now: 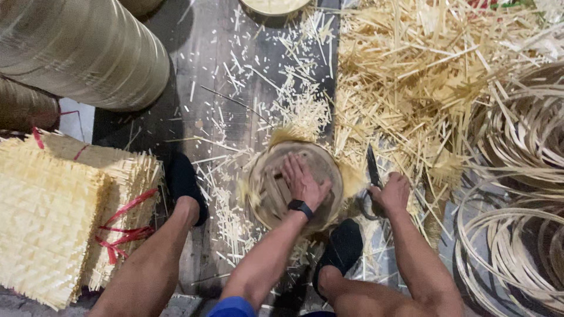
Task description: The person places a woven mat onto a circular wooden mold and uses shears to trim the excess material around the edge. The person then removes the mold and stacks the finished circular base with others.
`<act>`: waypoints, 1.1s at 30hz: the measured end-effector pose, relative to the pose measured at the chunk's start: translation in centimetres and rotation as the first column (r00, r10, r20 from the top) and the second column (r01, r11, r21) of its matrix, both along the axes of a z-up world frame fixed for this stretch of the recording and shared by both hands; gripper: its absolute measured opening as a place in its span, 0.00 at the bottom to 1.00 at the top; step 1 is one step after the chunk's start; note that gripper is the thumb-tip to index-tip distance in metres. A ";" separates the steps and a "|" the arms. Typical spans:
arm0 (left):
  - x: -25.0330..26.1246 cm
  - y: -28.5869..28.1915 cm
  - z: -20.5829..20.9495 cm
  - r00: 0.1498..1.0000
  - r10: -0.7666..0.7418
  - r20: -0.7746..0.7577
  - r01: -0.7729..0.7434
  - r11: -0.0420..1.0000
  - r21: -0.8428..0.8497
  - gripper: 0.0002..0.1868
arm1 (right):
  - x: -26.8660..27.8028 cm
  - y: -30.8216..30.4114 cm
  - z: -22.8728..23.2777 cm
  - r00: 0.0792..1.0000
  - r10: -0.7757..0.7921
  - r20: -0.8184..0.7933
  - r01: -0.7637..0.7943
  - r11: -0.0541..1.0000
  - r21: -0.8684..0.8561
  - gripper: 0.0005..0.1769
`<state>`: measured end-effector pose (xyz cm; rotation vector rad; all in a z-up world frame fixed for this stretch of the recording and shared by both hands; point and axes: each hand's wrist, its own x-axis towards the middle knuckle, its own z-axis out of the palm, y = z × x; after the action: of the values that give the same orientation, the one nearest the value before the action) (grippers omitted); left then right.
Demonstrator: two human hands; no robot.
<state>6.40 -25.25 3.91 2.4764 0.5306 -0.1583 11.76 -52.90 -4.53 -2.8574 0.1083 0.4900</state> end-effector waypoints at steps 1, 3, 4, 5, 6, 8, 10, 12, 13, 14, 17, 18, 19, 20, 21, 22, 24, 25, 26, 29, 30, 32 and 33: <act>-0.4 0.3 -0.1 0.996 -0.069 0.053 0.071 0.997 -0.024 0.65 | -0.2 0.0 0.5 1.000 -0.026 0.006 0.026 1.000 0.002 0.45; -1.2 0.9 -0.1 0.994 -0.107 0.013 0.107 0.994 0.008 0.62 | -1.0 0.0 0.8 0.999 -0.022 0.026 0.021 1.000 0.013 0.47; -1.8 1.1 -0.2 0.991 -0.135 -0.010 0.135 0.991 0.019 0.61 | -2.1 -0.3 0.6 0.999 0.002 0.036 -0.003 1.000 0.016 0.46; -2.2 1.1 -0.3 0.992 -0.128 0.006 0.128 0.991 0.025 0.61 | -3.1 -0.6 0.1 0.999 0.026 0.047 -0.027 0.999 0.019 0.45; -2.4 0.9 -0.4 0.991 -0.129 0.026 0.128 0.991 0.029 0.60 | -3.8 -1.1 -0.5 0.995 0.026 0.096 -0.031 0.998 0.049 0.42; -2.8 0.8 -0.8 0.989 -0.133 0.062 0.132 0.991 0.020 0.59 | -5.0 -2.0 -1.8 0.981 0.021 0.194 -0.043 0.993 0.107 0.37; -3.0 1.0 -1.2 0.986 -0.137 0.099 0.137 0.991 -0.001 0.59 | -5.0 -2.3 -2.4 0.989 -0.080 0.126 0.058 0.983 0.173 0.24; -2.9 1.2 -1.5 0.980 -0.160 0.119 0.160 0.987 0.011 0.60 | -3.2 -2.7 -1.3 0.978 -0.188 -0.086 0.205 0.938 0.279 0.17; -2.7 1.3 -1.7 0.976 -0.171 0.132 0.170 0.985 0.017 0.61 | -1.9 -2.9 0.0 0.937 -0.228 -0.264 0.311 0.889 0.335 0.15; -2.7 1.3 -1.9 0.977 -0.179 0.116 0.178 0.984 0.020 0.61 | -0.5 -3.0 1.7 0.867 -0.241 -0.436 0.418 0.829 0.372 0.14; -3.1 1.4 -2.2 0.980 -0.185 0.079 0.184 0.983 0.021 0.61 | 3.9 -4.6 8.0 0.803 -0.391 -0.450 0.596 0.526 0.607 0.09; -3.1 1.3 -2.3 0.981 -0.178 0.082 0.177 0.984 0.015 0.61 | 5.6 -4.9 9.8 0.926 -0.151 -0.347 0.324 -0.157 0.933 0.16; -3.0 1.2 -2.4 0.982 -0.170 0.084 0.170 0.985 0.009 0.61 | 7.1 -4.9 11.0 0.900 -0.275 -0.337 0.255 -0.296 0.921 0.15; -3.2 1.1 -2.4 0.982 -0.163 0.098 0.163 0.987 0.008 0.61 | 8.2 -5.2 11.9 0.858 -0.388 -0.336 0.160 -0.419 0.894 0.22; -3.3 1.0 -2.4 0.981 -0.156 0.112 0.156 0.988 0.008 0.61 | 8.3 -5.0 12.0 0.884 -0.350 -0.310 0.152 -0.412 0.898 0.27; -3.4 1.0 -2.4 0.981 -0.150 0.127 0.150 0.989 0.010 0.61 | 8.0 -4.6 11.6 0.907 -0.309 -0.284 0.143 -0.409 0.901 0.32; -3.3 1.1 -2.3 0.983 -0.139 0.121 0.141 0.990 -0.014 0.61 | 6.4 -3.7 9.3 0.900 -0.353 -0.257 0.331 0.169 0.928 0.34; -3.2 1.1 -2.4 0.984 -0.131 0.120 0.135 0.991 -0.026 0.60 | 5.3 -2.7 7.3 0.883 -0.415 -0.220 0.458 0.658 0.598 0.32; -3.3 1.1 -2.5 0.981 -0.134 0.139 0.137 0.991 -0.011 0.61 | 3.3 -2.6 5.5 0.924 -0.201 -0.324 0.251 0.961 0.119 0.25; -3.5 0.9 -2.8 0.974 -0.143 0.177 0.143 0.990 0.012 0.61 | -2.6 -2.7 0.4 0.968 -0.051 -0.245 0.047 0.999 -0.025 0.38; -3.5 0.9 -2.8 0.973 -0.142 0.181 0.144 0.990 0.006 0.61 | -3.5 -3.0 -0.7 0.972 -0.061 -0.226 0.068 0.997 0.023 0.36; -3.5 1.0 -2.7 0.974 -0.150 0.170 0.152 0.988 -0.004 0.61 | -4.3 -3.4 -1.9 0.978 -0.084 -0.188 0.108 0.987 0.118 0.33; -3.5 1.1 -2.6 0.975 -0.158 0.156 0.161 0.987 -0.007 0.61 | -4.3 -3.6 -1.9 0.967 -0.066 -0.244 0.098 0.987 0.124 0.34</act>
<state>2.90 -24.15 1.27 2.4859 0.2637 -0.0329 7.48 -56.45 -6.42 -2.6389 0.2258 0.7919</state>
